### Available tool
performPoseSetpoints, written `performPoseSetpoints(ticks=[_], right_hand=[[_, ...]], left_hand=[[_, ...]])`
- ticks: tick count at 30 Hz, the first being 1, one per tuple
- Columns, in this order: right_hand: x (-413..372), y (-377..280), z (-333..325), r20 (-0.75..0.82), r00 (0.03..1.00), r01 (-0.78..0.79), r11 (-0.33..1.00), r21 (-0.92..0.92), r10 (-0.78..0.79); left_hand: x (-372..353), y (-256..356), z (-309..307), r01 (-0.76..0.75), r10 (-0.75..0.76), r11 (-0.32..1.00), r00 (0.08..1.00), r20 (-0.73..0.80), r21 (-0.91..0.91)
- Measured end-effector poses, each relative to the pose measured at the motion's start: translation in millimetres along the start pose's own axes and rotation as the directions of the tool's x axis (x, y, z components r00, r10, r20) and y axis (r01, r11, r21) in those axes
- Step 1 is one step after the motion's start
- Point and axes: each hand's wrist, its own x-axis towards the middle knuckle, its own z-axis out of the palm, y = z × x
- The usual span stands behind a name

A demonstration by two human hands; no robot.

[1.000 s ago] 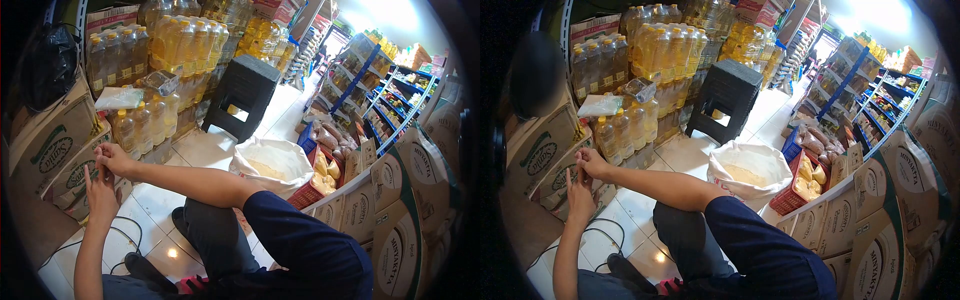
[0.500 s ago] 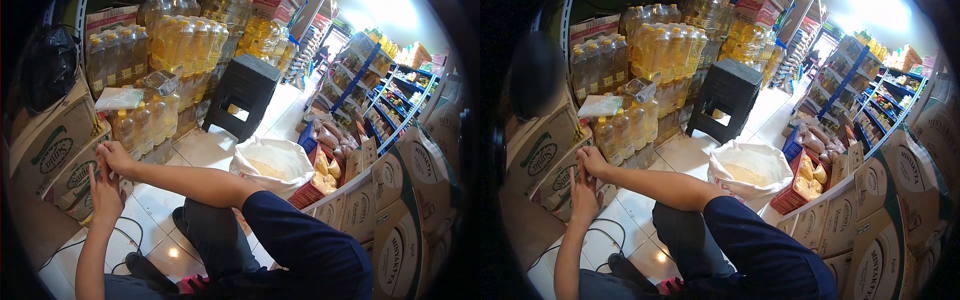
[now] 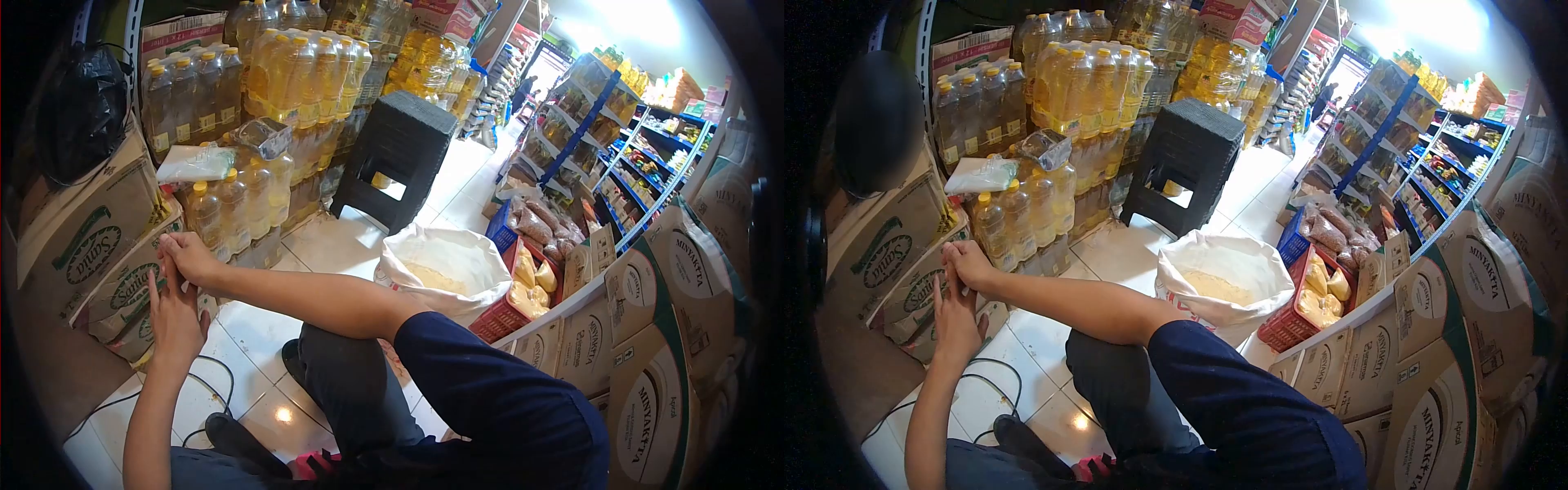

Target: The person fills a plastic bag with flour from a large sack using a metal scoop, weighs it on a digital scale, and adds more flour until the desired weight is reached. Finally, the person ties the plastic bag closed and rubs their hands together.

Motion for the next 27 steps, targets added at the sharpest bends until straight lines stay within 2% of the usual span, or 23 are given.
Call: performPoseSetpoints(ticks=[3,6,9,13,15,18,21,27], right_hand=[[-8,-6,-5,0.054,0.997,-0.059,0.998,0.007,0.059],[-13,-7,-4,0.164,0.986,-0.028,0.996,0.086,0.014],[-14,-6,-6,0.234,0.972,-0.064,0.989,0.137,0.031],[-10,-1,-3,0.164,0.986,-0.022,0.999,0.034,0.016],[-8,-1,-1,0.110,0.994,-0.014,1.000,-0.018,0.016],[-7,-2,-1,0.041,0.998,-0.037,0.997,-0.067,0.040],[-11,-6,-2,0.047,0.995,-0.078,0.990,-0.119,0.084],[-20,-8,0,0.167,0.984,-0.075,0.994,0.080,0.061]], left_hand=[[-3,-3,-2,0.031,-0.031,1.000,0.998,0.049,-0.004],[-5,-15,0,0.043,-0.042,0.999,0.995,0.086,-0.016],[-6,-17,-2,0.058,-0.055,0.998,0.990,0.126,-0.018],[-5,-12,-2,0.063,-0.059,0.997,0.994,0.094,-0.049],[-2,-8,-8,0.066,-0.054,0.995,0.989,0.140,-0.082],[-1,3,-15,0.049,-0.040,0.997,0.990,0.139,-0.062],[-4,3,-12,0.035,-0.027,0.998,0.992,0.125,-0.060],[-7,-14,-7,0.056,-0.034,0.993,0.978,0.207,-0.103]])
